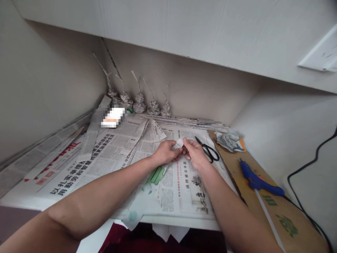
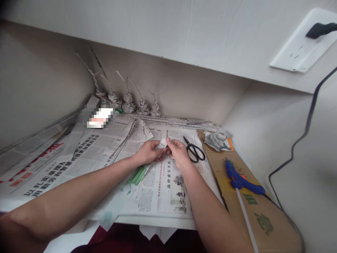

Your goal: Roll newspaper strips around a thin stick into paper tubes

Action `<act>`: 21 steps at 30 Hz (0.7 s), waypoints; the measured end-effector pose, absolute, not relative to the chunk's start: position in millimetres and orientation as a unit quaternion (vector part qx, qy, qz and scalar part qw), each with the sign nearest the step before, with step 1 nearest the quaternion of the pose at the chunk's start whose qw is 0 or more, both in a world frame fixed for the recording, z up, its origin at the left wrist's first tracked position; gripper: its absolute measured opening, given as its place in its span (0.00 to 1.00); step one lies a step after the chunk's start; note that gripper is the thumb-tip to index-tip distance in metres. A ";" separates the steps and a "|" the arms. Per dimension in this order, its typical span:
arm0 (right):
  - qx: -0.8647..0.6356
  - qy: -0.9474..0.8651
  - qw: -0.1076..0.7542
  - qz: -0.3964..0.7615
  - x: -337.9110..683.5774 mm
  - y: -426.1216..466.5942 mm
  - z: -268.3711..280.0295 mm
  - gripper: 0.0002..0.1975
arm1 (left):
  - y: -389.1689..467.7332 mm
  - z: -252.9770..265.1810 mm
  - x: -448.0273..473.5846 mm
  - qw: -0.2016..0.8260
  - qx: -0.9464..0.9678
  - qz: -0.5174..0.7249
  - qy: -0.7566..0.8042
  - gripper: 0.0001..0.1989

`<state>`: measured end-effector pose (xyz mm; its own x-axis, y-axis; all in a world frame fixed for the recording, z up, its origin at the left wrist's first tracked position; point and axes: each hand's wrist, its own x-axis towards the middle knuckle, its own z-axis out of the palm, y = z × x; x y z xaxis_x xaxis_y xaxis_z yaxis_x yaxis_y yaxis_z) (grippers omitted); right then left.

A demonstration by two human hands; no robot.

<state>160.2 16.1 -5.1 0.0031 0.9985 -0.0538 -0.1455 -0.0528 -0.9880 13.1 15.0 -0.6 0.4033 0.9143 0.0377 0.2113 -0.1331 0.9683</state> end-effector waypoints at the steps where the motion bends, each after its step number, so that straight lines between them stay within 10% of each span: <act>1: -0.472 -0.455 0.516 0.552 161.7 16.0 -3.7 0.19 | 15.7 0.0 13.0 0.522 0.653 0.351 0.421 0.12; 21: -0.480 -0.486 0.504 0.529 164.9 14.8 -2.5 0.15 | 17.3 -0.1 11.9 0.527 0.644 0.360 0.421 0.11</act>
<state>164.9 14.8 -2.5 -0.0306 0.9994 -0.0183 -0.0662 -0.0203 -0.9976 11.9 17.3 -0.1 0.3860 0.9223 0.0209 0.1624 -0.0903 0.9826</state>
